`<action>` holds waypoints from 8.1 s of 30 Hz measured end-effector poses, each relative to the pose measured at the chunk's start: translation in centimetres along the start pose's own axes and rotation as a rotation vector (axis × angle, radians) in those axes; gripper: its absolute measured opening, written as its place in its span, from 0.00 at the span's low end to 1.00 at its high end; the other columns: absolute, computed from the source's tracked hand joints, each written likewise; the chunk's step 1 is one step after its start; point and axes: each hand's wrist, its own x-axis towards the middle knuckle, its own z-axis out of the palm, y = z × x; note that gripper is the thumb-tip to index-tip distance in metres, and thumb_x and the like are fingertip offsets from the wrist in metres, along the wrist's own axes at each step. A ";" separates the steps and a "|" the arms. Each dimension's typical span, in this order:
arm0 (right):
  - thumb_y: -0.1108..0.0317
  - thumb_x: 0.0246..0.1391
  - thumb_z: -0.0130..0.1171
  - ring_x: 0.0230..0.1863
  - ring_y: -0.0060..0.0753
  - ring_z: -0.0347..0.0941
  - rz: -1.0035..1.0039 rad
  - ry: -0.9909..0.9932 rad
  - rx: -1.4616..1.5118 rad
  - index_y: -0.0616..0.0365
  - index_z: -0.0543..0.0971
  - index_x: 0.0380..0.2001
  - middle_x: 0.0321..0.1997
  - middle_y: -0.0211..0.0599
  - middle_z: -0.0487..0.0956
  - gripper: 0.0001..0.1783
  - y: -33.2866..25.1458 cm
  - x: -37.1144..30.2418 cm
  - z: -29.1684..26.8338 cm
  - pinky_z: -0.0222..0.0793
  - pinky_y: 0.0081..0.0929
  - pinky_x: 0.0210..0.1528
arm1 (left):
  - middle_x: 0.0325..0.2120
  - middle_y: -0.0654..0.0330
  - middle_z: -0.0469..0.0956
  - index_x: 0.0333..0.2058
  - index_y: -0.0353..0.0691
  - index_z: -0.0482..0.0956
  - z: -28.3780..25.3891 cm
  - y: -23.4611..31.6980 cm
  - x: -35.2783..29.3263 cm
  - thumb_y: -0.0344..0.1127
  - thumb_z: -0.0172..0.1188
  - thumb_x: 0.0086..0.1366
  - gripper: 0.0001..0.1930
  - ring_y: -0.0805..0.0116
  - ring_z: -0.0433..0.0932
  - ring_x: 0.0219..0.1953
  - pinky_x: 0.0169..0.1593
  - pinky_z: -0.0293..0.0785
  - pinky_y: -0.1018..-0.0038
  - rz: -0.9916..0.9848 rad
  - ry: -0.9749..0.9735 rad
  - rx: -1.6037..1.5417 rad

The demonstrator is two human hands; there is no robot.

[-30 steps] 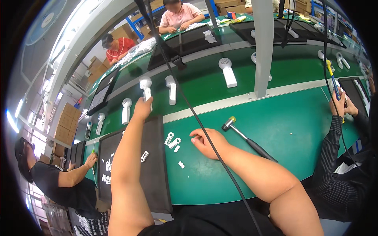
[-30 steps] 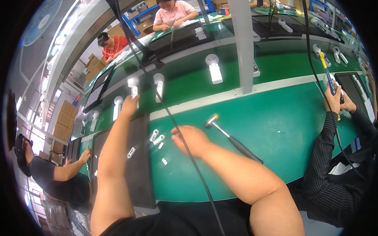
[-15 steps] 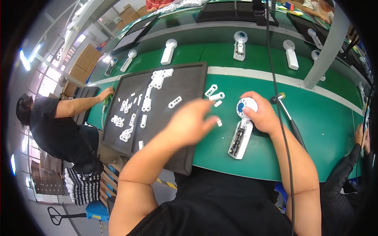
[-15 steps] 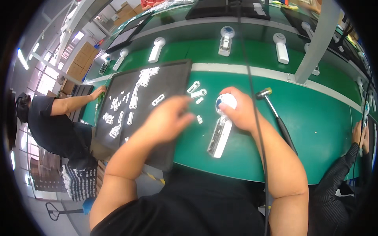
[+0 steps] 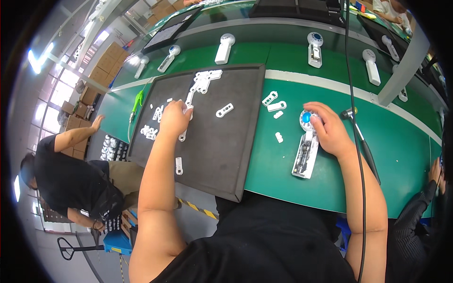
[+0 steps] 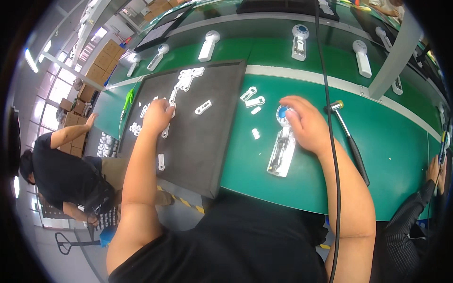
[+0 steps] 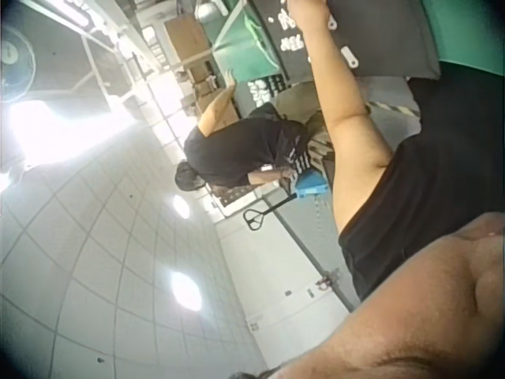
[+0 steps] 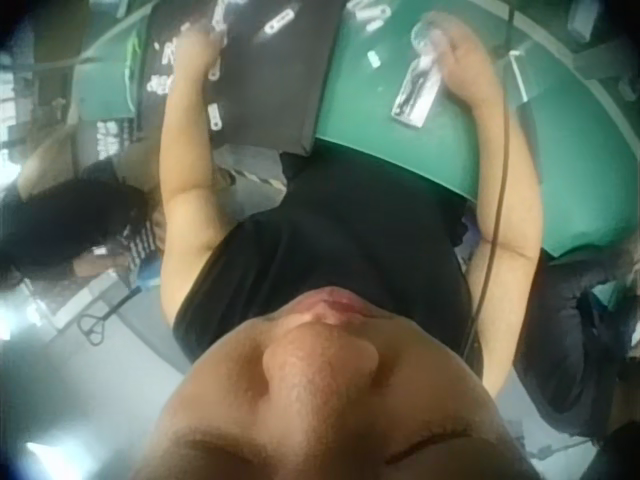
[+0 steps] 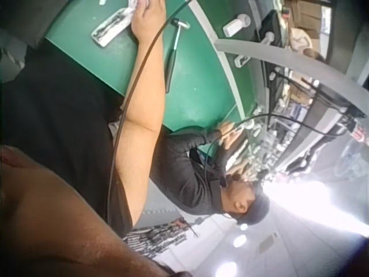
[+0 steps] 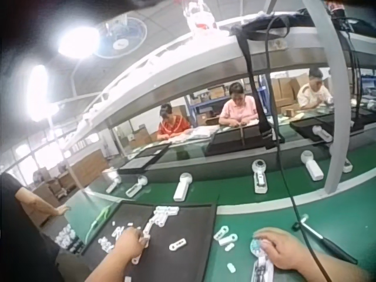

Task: Assembling and testing electronic components on a factory production line using a small hammer and a light sensor.

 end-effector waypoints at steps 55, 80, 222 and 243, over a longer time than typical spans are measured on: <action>0.65 0.49 0.79 0.60 0.49 0.80 0.235 -0.158 -0.573 0.60 0.83 0.48 0.60 0.42 0.85 0.23 -3.5 -7.4 -6.4 0.75 0.42 0.65 | 0.66 0.49 0.74 0.69 0.38 0.70 0.8 24.5 -10.4 0.49 0.80 0.57 0.46 0.42 0.69 0.72 0.71 0.69 0.51 1.002 -0.178 -0.498; 0.68 0.52 0.75 0.65 0.51 0.78 0.105 -0.165 -0.411 0.58 0.84 0.54 0.64 0.41 0.83 0.25 -1.6 -7.5 -6.9 0.74 0.44 0.68 | 0.67 0.47 0.71 0.57 0.36 0.79 1.7 25.4 -11.3 0.43 0.83 0.53 0.36 0.42 0.68 0.71 0.71 0.68 0.53 0.913 -0.313 -0.698; 0.79 0.69 0.52 0.39 0.64 0.80 -0.099 0.023 -0.128 0.66 0.65 0.76 0.42 0.58 0.84 0.33 -10.1 -13.6 -4.0 0.77 0.47 0.46 | 0.64 0.42 0.75 0.75 0.34 0.61 3.2 23.9 -13.5 0.42 0.78 0.62 0.48 0.42 0.70 0.69 0.72 0.68 0.55 0.790 -0.209 -0.770; 0.76 0.71 0.52 0.48 0.65 0.82 0.241 -0.165 -0.267 0.53 0.64 0.79 0.50 0.60 0.85 0.35 -10.0 -12.5 -4.6 0.79 0.52 0.51 | 0.63 0.45 0.76 0.68 0.37 0.72 3.3 23.7 -13.8 0.37 0.78 0.60 0.39 0.43 0.74 0.66 0.70 0.70 0.55 0.815 -0.124 -0.774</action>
